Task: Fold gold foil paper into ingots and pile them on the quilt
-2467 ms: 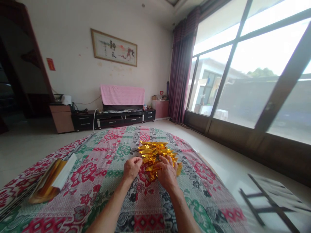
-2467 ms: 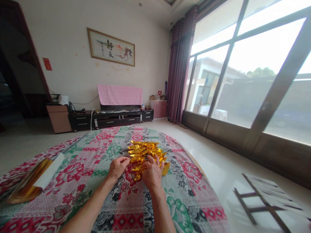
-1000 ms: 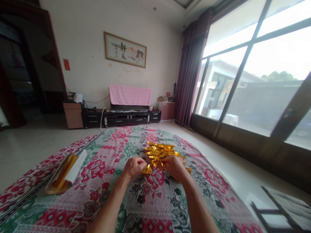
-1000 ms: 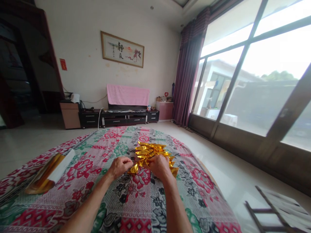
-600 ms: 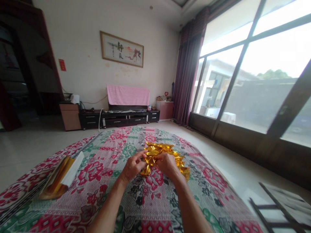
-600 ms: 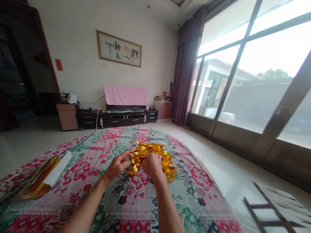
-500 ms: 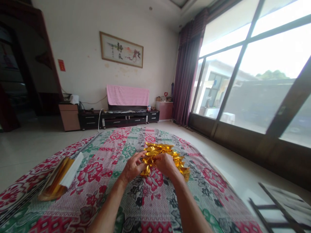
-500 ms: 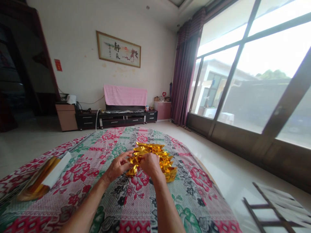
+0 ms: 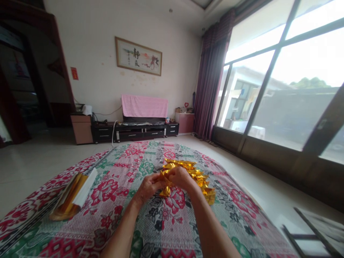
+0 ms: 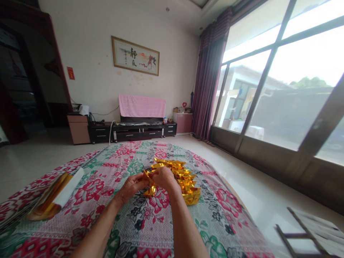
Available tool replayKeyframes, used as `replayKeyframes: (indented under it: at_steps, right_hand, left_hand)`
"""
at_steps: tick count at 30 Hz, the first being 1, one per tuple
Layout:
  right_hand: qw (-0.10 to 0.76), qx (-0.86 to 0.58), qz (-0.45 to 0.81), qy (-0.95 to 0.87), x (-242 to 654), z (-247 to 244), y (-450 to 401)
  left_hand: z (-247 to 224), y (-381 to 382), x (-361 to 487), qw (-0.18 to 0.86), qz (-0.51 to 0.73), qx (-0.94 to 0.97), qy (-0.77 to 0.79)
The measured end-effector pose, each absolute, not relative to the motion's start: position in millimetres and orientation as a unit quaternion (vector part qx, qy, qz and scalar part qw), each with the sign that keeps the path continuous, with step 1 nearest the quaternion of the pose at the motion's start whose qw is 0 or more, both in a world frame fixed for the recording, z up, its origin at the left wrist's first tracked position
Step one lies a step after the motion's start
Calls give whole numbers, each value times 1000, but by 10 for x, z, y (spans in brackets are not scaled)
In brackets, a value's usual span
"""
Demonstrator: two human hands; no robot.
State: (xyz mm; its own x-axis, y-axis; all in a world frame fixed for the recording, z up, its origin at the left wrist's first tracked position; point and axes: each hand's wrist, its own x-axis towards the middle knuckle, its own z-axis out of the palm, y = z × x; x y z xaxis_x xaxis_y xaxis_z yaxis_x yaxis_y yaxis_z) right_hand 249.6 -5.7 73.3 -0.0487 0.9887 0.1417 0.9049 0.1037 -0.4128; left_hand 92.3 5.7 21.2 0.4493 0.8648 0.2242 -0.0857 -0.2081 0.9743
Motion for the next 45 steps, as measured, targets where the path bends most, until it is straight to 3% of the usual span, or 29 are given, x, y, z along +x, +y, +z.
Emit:
replayKeyframes:
  at_steps: [6,14,22,30,38,45]
  right_hand:
    - [262,-693,43,-670,2692,792,-60]
    - [132,-709,-9,-692,2794,560,-200]
    - [134,-711,-61,-688,2737,497,-205]
    - [93,-691,54,-715,2803,719,-402]
    - [354,-579,31,-734,2748,694,-364]
    - [329,-553,54,-764,2719,623,-271]
  left_hand:
    - [138,140,860,523,493,568,401]
    - [107,175,846,526,510,529,428]
    - [103,170,866,527,508,528,429]
    - [77,165,897,542,502,529,418]
    - [145,46,1024,578,482,555,353]
    - [155,38,1106,592,485,558,321]
